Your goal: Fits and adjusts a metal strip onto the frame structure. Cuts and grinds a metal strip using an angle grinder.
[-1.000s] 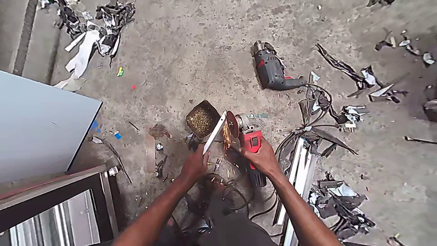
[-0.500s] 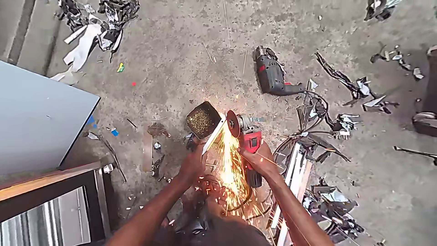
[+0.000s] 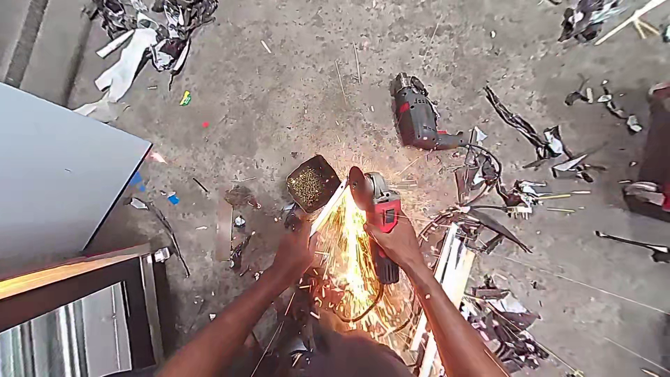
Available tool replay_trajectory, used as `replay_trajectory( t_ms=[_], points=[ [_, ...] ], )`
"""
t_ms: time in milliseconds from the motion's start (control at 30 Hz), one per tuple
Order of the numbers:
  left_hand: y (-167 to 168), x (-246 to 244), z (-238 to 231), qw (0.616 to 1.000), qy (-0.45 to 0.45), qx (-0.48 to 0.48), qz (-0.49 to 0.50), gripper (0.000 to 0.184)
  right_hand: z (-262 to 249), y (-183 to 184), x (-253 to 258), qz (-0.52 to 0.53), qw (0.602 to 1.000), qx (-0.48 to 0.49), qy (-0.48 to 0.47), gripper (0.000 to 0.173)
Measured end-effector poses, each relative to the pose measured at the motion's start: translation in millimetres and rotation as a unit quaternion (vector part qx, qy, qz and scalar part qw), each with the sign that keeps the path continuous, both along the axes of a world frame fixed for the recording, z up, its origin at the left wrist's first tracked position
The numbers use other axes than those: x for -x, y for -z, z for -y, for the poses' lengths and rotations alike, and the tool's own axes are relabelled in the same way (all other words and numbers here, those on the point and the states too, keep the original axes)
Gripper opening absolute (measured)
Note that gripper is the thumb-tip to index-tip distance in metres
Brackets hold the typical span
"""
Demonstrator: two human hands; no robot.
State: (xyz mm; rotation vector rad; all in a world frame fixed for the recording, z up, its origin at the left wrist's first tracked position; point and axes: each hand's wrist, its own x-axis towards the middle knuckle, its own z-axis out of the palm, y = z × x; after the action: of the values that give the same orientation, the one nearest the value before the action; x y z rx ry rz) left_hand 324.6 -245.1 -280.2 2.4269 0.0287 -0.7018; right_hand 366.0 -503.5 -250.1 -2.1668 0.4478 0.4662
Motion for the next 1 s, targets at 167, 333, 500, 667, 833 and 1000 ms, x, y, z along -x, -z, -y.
replay_trajectory(
  t_ms=[167, 333, 500, 667, 833, 1000],
  points=[
    [-7, -3, 1, 0.999, 0.004, -0.009, -0.03, 0.048, 2, 3, -1, 0.002, 1.0, 0.003, -0.005, 0.078],
    [-6, -3, 0, 1.0, -0.001, 0.004, -0.018, 0.047, 0, -2, -4, -0.009, 1.0, 0.003, -0.006, 0.074],
    [-7, -5, -1, 1.0, 0.0, 0.004, -0.03, 0.046, 4, 5, -8, 0.013, 1.0, -0.012, -0.014, 0.073],
    [-4, -4, -4, 0.999, -0.004, 0.02, -0.032, 0.048, 3, 7, -11, 0.016, 0.999, -0.031, -0.01, 0.071],
    [-1, -6, -8, 0.999, -0.01, 0.03, -0.044, 0.047, 5, 16, -12, -0.002, 1.0, -0.014, -0.02, 0.072],
    [-2, -14, -16, 0.994, -0.026, 0.078, -0.076, 0.058, 17, 25, 12, 0.022, 0.967, -0.232, 0.1, 0.062]
  ],
)
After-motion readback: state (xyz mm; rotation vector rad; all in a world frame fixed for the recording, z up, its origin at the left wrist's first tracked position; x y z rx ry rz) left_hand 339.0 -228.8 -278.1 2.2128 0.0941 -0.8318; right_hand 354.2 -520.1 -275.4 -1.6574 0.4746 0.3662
